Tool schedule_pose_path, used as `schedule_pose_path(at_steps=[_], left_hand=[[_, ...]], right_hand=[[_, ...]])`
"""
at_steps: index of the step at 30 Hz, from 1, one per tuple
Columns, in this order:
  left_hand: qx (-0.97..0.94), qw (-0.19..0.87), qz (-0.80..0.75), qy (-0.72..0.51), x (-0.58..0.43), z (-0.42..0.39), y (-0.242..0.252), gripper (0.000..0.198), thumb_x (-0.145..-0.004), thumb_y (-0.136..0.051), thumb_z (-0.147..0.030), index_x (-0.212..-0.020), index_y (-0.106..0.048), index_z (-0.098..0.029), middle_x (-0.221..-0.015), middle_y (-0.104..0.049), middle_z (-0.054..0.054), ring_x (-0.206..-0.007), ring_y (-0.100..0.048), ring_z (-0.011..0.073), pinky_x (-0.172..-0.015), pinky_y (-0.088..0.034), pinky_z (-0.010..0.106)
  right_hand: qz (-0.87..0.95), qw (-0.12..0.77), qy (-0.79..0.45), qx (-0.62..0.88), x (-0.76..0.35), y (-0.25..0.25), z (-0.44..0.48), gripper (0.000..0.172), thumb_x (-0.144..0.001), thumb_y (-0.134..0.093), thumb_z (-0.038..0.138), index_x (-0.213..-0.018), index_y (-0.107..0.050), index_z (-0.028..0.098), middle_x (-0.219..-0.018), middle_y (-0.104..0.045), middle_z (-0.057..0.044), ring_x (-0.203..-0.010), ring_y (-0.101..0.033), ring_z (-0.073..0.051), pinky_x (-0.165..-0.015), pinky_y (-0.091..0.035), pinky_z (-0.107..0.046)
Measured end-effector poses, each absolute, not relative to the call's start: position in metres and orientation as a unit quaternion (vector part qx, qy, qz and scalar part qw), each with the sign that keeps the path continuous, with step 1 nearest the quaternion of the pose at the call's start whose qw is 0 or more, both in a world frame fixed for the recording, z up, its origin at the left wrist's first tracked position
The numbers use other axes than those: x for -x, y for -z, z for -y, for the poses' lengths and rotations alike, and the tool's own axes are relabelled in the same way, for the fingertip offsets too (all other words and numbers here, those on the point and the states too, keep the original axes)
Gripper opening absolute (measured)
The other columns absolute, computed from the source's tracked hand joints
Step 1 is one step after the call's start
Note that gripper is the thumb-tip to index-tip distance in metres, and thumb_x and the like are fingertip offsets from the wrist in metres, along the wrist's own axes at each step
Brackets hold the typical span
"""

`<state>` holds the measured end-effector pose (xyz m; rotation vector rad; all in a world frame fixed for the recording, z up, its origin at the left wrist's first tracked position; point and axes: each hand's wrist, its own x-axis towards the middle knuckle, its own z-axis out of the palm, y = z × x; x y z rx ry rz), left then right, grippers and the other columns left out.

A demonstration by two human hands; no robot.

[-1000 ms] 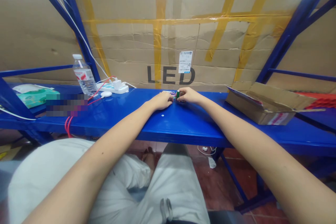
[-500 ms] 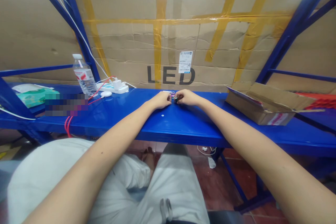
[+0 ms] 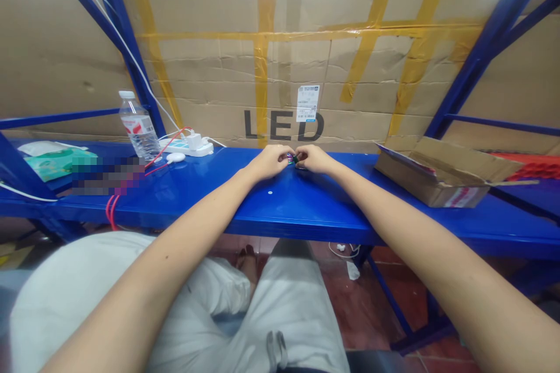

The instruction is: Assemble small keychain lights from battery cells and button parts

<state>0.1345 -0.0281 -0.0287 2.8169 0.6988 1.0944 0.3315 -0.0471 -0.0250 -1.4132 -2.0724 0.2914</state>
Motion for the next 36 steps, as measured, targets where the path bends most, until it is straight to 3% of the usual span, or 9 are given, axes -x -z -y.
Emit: schedule_pose_path(at_steps=[5, 9, 14, 17, 21, 27, 36], left_hand=[[-0.909, 0.011, -0.23, -0.347, -0.136, 0.029, 0.03, 0.025, -0.081, -0.053, -0.008, -0.094, -0.072, -0.016, -0.083, -0.071, 0.004, -0.078, -0.062, 0.0165, -0.074, -0.045, 0.028], [-0.887, 0.075, -0.256, -0.377, -0.137, 0.03, 0.03, 0.018, -0.081, -0.055, -0.011, -0.093, -0.068, -0.015, -0.08, -0.07, 0.003, -0.07, -0.06, 0.0147, -0.067, -0.045, 0.027], [-0.854, 0.117, -0.288, -0.417, -0.136, 0.031, 0.025, 0.014, -0.084, -0.057, -0.013, -0.089, -0.069, -0.016, -0.089, -0.073, 0.004, -0.083, -0.064, 0.0169, -0.079, -0.048, 0.029], [-0.849, 0.135, -0.293, -0.418, -0.138, 0.032, 0.024, 0.009, -0.082, -0.061, -0.013, -0.085, -0.069, -0.016, -0.083, -0.072, 0.002, -0.078, -0.063, 0.016, -0.075, -0.047, 0.028], [-0.861, 0.094, -0.283, -0.412, -0.14, 0.033, 0.024, 0.004, -0.078, -0.067, -0.012, -0.079, -0.068, -0.016, -0.079, -0.069, 0.002, -0.073, -0.06, 0.0146, -0.07, -0.045, 0.027], [-0.899, 0.024, -0.224, -0.375, -0.14, 0.028, 0.024, 0.007, -0.082, -0.066, -0.013, -0.081, -0.072, -0.017, -0.083, -0.069, 0.005, -0.081, -0.062, 0.0158, -0.079, -0.047, 0.028], [-0.905, 0.016, -0.219, -0.364, -0.136, 0.028, 0.024, 0.01, -0.083, -0.064, -0.012, -0.081, -0.074, -0.016, -0.082, -0.068, 0.006, -0.079, -0.061, 0.0161, -0.076, -0.045, 0.028]], right_hand=[[0.782, 0.311, -0.115, 0.528, -0.329, 0.025, 0.048, 0.017, -0.064, -0.064, 0.01, -0.079, -0.065, 0.016, -0.071, -0.066, 0.001, -0.07, -0.058, -0.015, -0.063, -0.039, -0.023], [0.786, 0.315, -0.081, 0.526, -0.328, 0.027, 0.046, 0.014, -0.064, -0.062, 0.009, -0.076, -0.062, 0.016, -0.07, -0.064, 0.001, -0.069, -0.057, -0.014, -0.062, -0.038, -0.023], [0.787, 0.322, -0.093, 0.519, -0.328, 0.027, 0.046, 0.018, -0.064, -0.062, 0.009, -0.08, -0.064, 0.016, -0.071, -0.065, 0.002, -0.069, -0.057, -0.014, -0.062, -0.039, -0.022], [0.787, 0.32, -0.098, 0.519, -0.328, 0.027, 0.047, 0.017, -0.064, -0.062, 0.009, -0.079, -0.063, 0.016, -0.072, -0.066, 0.001, -0.071, -0.059, -0.015, -0.063, -0.04, -0.023], [0.796, 0.307, -0.099, 0.513, -0.326, 0.026, 0.049, 0.013, -0.065, -0.063, 0.011, -0.077, -0.062, 0.015, -0.075, -0.066, 0.0, -0.072, -0.059, -0.016, -0.064, -0.041, -0.023], [0.798, 0.298, -0.125, 0.508, -0.325, 0.025, 0.052, 0.015, -0.063, -0.065, 0.012, -0.078, -0.063, 0.015, -0.075, -0.066, 0.0, -0.073, -0.059, -0.015, -0.064, -0.041, -0.023], [0.78, 0.3, -0.157, 0.526, -0.323, 0.023, 0.057, 0.017, -0.06, -0.07, 0.017, -0.071, -0.057, 0.017, -0.069, -0.062, 0.002, -0.067, -0.055, -0.014, -0.062, -0.04, -0.024]])
